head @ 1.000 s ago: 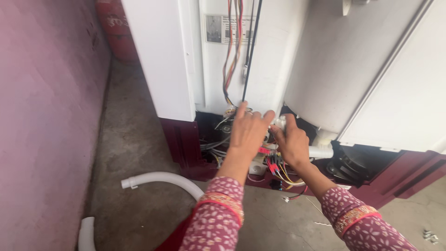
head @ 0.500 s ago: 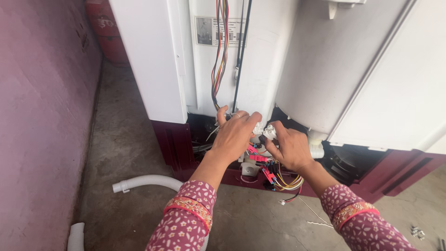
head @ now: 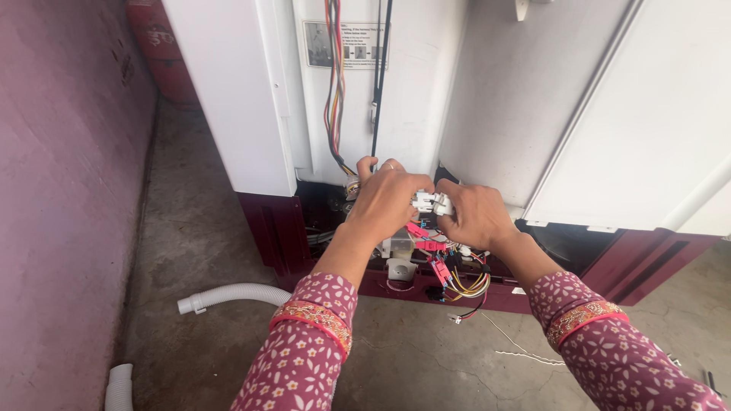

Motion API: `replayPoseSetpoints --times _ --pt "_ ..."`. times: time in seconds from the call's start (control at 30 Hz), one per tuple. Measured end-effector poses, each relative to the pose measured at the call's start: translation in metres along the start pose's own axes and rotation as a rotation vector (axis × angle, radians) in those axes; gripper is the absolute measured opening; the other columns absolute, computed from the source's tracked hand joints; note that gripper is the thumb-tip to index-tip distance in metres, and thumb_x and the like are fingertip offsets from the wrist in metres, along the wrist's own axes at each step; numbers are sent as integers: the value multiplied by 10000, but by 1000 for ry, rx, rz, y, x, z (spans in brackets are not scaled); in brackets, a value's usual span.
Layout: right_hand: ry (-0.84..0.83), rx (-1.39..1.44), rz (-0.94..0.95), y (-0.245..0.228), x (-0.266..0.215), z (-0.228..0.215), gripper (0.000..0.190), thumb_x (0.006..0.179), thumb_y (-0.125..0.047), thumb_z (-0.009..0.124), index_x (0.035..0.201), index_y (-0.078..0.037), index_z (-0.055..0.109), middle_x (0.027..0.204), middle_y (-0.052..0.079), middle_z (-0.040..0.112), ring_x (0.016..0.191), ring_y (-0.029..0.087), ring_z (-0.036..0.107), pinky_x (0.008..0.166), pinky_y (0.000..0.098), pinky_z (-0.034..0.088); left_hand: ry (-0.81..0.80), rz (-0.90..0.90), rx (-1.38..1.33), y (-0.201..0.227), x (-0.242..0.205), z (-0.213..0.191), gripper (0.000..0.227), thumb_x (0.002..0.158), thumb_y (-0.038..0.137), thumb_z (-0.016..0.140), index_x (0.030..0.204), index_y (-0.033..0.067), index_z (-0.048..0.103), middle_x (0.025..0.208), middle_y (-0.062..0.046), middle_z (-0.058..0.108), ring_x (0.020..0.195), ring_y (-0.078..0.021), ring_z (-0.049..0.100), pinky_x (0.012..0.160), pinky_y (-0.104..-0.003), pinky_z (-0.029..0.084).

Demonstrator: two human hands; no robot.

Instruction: The person kneels behind a maroon and white appliance and repeatedly disconnects and reconnects several multi-pin wire connectors, including pink and white plastic housings, to reseat the electrical connections.

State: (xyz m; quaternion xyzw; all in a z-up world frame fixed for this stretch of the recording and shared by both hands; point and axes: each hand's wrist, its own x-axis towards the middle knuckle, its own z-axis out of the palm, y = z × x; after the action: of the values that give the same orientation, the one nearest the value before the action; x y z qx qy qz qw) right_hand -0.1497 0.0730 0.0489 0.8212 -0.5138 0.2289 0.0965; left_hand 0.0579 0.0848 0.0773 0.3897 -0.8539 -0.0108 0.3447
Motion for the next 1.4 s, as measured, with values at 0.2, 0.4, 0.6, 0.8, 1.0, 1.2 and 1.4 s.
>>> replayPoseSetpoints --times 0.2,0.4,0.6,0.8,1.0,1.2,1.4 --pt "-52 30 5 9 -1 -2 385 711 -220 633 1068 -76 614 684 201 663 742 438 651 709 556 492 -38 -7 -11 3 -2 3 313 750 106 830 1044 206 797 839 -41 772 986 -229 656 1073 -507 259" --pt "-19 135 -10 8 3 3 489 702 -178 644 1175 -68 584 752 229 663 799 456 639 739 561 478 -80 -49 -51 -9 6 7 321 790 195 801 1108 232 779 915 -30 773 994 -223 654 981 -462 289" --pt "-19 194 80 4 6 4 408 738 -169 624 1138 -113 568 779 213 675 835 445 651 787 549 480 -43 18 82 -20 11 20 280 885 196 688 1164 183 714 905 -42 744 1014 -256 648 912 -513 270" --pt "129 268 172 3 14 16 454 757 -141 605 1179 -92 446 778 247 650 828 492 623 778 586 451 -43 -119 85 -17 17 20 157 1013 210 579 1095 81 613 857 -102 747 996 -297 679 931 -545 284" --pt "252 415 163 -9 15 13 408 776 -82 568 1161 -61 435 788 232 638 796 467 632 761 562 466 -216 -345 68 -18 35 14 152 954 184 590 984 136 731 968 -138 747 1030 -339 681 947 -592 296" --pt "305 539 285 -35 22 -6 405 707 -39 644 1068 -38 461 694 187 621 630 357 619 643 460 492 -239 -446 -64 -31 61 14 184 986 196 580 1003 133 752 1021 -173 758 1051 -381 698 933 -531 451" --pt "458 623 335 -49 19 -20 232 738 -14 675 947 -23 573 691 97 642 559 163 554 542 324 448 -83 -432 -152 -15 35 -8 166 985 262 557 1091 177 653 869 -90 764 959 -278 712 955 -510 296"
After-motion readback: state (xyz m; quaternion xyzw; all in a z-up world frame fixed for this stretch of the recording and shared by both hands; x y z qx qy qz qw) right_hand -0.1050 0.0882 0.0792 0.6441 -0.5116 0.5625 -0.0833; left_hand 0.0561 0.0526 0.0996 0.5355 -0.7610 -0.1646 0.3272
